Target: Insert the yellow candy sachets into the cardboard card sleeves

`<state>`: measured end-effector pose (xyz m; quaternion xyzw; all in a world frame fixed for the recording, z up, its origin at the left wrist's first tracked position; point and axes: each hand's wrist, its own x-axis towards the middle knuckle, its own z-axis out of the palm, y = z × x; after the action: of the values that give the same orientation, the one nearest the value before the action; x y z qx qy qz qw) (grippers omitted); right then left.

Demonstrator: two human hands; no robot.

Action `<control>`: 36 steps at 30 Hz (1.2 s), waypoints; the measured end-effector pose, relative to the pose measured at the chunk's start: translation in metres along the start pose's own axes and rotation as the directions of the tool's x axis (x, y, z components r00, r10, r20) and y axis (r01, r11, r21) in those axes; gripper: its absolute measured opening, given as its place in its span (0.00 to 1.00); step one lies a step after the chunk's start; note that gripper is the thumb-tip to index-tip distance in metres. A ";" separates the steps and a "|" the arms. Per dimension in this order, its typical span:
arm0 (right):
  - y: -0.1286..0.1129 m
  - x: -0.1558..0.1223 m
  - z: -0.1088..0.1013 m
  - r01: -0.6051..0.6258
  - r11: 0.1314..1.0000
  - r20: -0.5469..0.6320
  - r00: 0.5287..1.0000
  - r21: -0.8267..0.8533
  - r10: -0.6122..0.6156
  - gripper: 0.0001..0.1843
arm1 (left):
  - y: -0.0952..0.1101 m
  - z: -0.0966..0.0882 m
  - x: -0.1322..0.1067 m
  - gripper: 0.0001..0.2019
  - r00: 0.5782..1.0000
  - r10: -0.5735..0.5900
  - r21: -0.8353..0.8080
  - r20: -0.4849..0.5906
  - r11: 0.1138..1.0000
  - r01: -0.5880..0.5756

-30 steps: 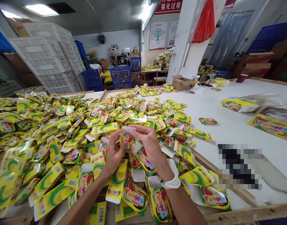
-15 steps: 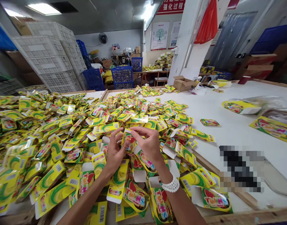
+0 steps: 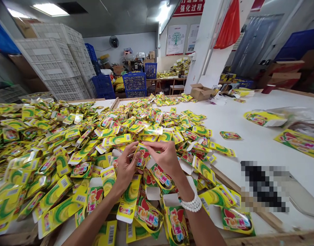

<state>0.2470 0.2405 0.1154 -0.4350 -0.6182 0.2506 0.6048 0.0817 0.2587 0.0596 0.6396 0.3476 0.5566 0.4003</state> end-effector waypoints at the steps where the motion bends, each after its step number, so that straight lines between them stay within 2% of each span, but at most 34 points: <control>1: -0.002 -0.001 0.000 0.013 0.999 0.016 1.000 -0.030 -0.012 0.10 | 0.001 0.000 0.000 0.20 1.000 -0.008 -0.001 -0.009 1.000 0.008; 6: -0.008 -0.003 0.000 0.025 0.987 0.057 0.998 -0.160 -0.016 0.11 | 0.003 0.002 -0.002 0.22 0.998 -0.057 -0.011 -0.030 0.998 0.057; 11: -0.006 -0.004 0.005 0.073 0.986 0.006 0.997 -0.148 -0.073 0.10 | 0.001 0.002 -0.001 0.18 0.997 0.069 0.097 -0.028 0.993 -0.066; 16: -0.005 -0.008 0.016 0.158 0.956 -0.053 0.983 -0.246 -0.176 0.09 | 0.003 0.002 0.000 0.18 0.990 0.141 0.146 -0.004 0.980 -0.138; 20: -0.004 -0.011 0.021 0.218 0.934 -0.035 0.971 -0.283 -0.237 0.13 | 0.003 0.002 0.000 0.17 0.991 0.131 0.107 -0.016 0.986 -0.129; 27: -0.006 -0.011 0.019 0.201 0.933 -0.015 0.977 -0.300 -0.215 0.14 | 0.001 0.003 -0.001 0.16 0.994 0.113 0.068 0.002 0.991 -0.113; 33: -0.007 -0.012 0.021 0.216 0.930 0.015 0.975 -0.298 -0.222 0.15 | -0.003 0.005 -0.003 0.17 0.999 0.019 -0.029 0.030 0.999 -0.018; 36: -0.008 -0.011 0.021 0.185 0.943 -0.006 0.981 -0.277 -0.194 0.14 | 0.002 0.005 -0.002 0.18 1.000 -0.002 -0.071 0.002 0.997 0.002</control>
<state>0.2236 0.2313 0.1134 -0.4574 -0.6760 0.0956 0.5698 0.0866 0.2549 0.0601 0.6251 0.3279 0.5677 0.4236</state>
